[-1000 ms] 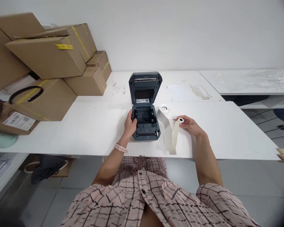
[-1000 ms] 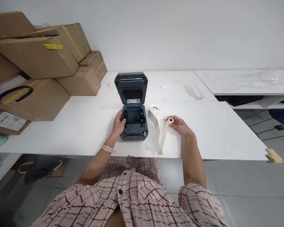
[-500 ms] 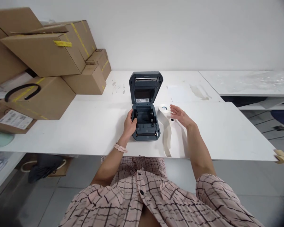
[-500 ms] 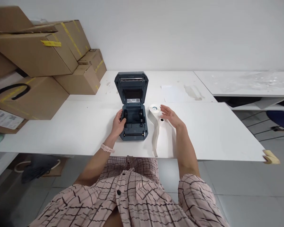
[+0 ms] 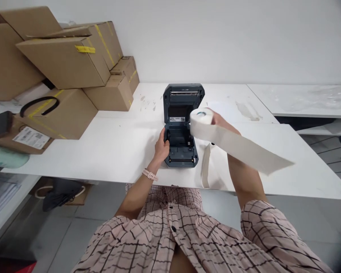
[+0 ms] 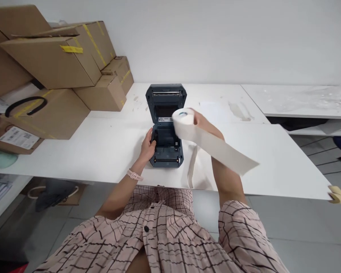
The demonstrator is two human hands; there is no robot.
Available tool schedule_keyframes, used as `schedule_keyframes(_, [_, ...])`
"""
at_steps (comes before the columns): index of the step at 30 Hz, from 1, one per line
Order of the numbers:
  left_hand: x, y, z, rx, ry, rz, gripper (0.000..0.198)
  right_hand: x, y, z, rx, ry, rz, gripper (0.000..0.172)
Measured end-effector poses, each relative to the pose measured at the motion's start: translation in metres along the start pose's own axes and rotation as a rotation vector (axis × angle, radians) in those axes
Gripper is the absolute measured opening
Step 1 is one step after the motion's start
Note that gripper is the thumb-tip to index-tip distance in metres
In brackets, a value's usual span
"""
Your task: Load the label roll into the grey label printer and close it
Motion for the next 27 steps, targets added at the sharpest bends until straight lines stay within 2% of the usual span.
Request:
schedule_keyframes(2, [-0.001,-0.001,0.001,0.006,0.014,0.004,0.069,-0.013,-0.012,0.038,-0.212,0.164,0.017,0.063])
schedule_keyframes(4, [-0.002,-0.003,0.001,0.024,0.02,0.001,0.07,-0.01,-0.023,0.07,-0.372,0.406,0.07,0.063])
schedule_keyframes(6, [-0.003,-0.004,0.001,0.036,0.013,-0.007,0.072,-0.001,-0.033,0.091,-0.452,0.624,0.128,0.066])
schedule_keyframes(8, [-0.002,-0.003,0.001,0.035,-0.003,-0.01,0.072,0.008,-0.038,0.101,-0.498,0.723,0.181,0.069])
schedule_keyframes(15, [0.006,0.003,-0.001,0.027,-0.045,-0.028,0.074,0.013,-0.037,0.104,-0.583,0.734,0.289,0.07])
schedule_keyframes(20, [0.015,0.007,-0.005,0.062,-0.094,-0.04,0.076,0.019,-0.042,0.104,-0.666,0.71,0.326,0.069])
schedule_keyframes(27, [0.02,0.009,-0.008,0.08,-0.146,-0.035,0.073,0.034,-0.049,0.105,-0.688,0.792,0.375,0.084])
Point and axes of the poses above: each hand's wrist, its own y-axis away from the middle knuckle, its own z-axis out of the palm, x = y × z, the point moved 7 cm from there along -y, towards the middle knuckle, and after that the axes turned 15 degrees about -y, right-handed, at the moved point
